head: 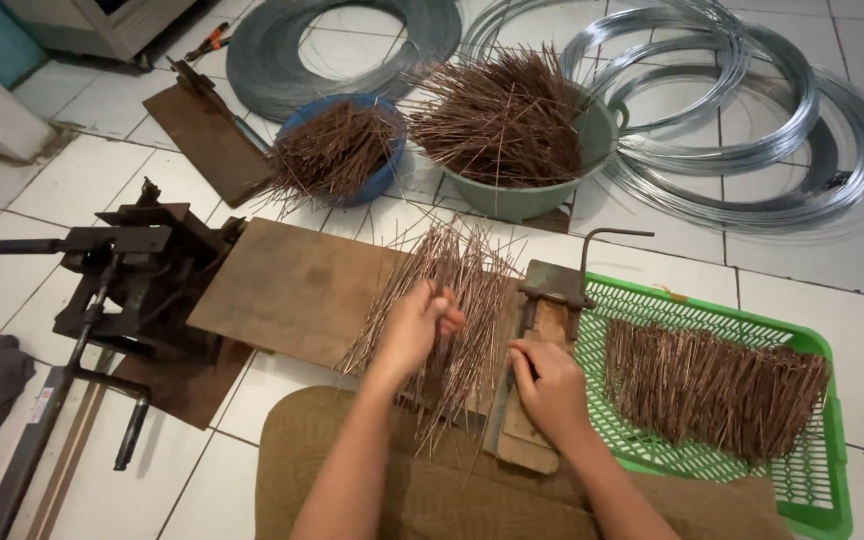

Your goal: The person sits on the floor and repeatedly picks up straight copper wires, bends them around a metal jig, and places the bent wires into a green basket. The process is repeated continuously throughout the clip.

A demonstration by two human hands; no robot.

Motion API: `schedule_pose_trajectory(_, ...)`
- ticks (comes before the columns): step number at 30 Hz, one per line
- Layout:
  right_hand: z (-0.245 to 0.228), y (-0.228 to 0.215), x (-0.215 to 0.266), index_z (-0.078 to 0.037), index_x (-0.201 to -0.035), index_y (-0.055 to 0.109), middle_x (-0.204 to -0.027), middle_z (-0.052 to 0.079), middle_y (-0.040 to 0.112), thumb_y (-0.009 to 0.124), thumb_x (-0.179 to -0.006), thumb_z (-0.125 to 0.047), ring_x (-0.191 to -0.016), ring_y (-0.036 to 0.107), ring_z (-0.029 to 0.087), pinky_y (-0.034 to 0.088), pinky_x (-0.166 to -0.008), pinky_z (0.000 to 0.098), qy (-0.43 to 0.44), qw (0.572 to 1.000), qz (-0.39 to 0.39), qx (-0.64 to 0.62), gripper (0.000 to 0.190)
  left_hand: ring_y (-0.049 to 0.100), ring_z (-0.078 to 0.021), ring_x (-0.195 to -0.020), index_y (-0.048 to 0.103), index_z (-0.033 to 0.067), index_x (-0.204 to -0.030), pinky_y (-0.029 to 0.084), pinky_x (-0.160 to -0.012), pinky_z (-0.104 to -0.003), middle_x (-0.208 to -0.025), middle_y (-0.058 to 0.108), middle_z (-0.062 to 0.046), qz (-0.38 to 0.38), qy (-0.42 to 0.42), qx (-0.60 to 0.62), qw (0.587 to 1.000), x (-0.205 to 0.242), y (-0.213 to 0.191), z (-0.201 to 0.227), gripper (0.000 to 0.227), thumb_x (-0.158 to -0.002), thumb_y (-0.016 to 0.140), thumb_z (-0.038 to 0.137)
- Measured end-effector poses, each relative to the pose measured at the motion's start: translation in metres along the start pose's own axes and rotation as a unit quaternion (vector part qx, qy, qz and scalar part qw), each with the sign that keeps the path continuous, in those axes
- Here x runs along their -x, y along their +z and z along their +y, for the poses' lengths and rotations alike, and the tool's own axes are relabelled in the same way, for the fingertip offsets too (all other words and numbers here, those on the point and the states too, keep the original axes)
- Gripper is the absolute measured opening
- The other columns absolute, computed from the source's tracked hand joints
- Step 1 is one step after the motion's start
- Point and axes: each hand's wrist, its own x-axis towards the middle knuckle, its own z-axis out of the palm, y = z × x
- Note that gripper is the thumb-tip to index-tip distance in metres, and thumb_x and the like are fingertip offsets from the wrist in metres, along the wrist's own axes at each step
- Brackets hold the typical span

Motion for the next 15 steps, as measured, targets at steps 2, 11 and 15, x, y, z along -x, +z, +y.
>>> schedule_pose_trajectory(2,-0.001,-0.003,-0.001,-0.013,-0.103,0.078,-0.084,0.004,0.078,0.066,-0.099,-0.017,-0.083,0.076,0.026,0.060,-0.080,0.0376,0.011,1.000,0.003,-0.024,0.013,0.074,-0.0283,-0.080,0.056,-0.0067,-0.111,0.062,-0.072,-0.036,-0.085,0.072,-0.023,0.034,0.034,0.011,0.999,-0.004,-0.001,0.018,0.019,-0.105,0.042,0.003)
schedule_pose_trajectory(11,-0.005,-0.047,-0.012,-0.014,-0.111,0.078,-0.084,0.009,0.080,0.057,-0.106,-0.022,-0.088,0.076,0.027,0.057,-0.083,0.0433,0.134,0.972,0.049,-0.184,0.024,0.074,-0.0251,-0.083,0.049,0.0024,-0.114,0.063,-0.080,-0.037,-0.084,0.069,-0.013,0.065,0.173,0.161,0.970,0.012,0.054,0.073,0.014,-0.108,0.038,0.007)
schedule_pose_trajectory(15,-0.015,-0.071,-0.019,-0.010,-0.131,0.071,-0.114,0.014,0.079,0.051,-0.106,-0.019,-0.113,0.071,0.033,0.052,-0.099,0.0480,0.139,0.964,-0.003,-0.225,0.033,0.074,-0.0221,-0.085,0.052,0.0035,-0.116,0.060,-0.080,-0.033,-0.089,0.073,-0.013,0.049,0.195,0.118,0.973,0.015,0.091,0.059,0.015,-0.109,0.043,0.014)
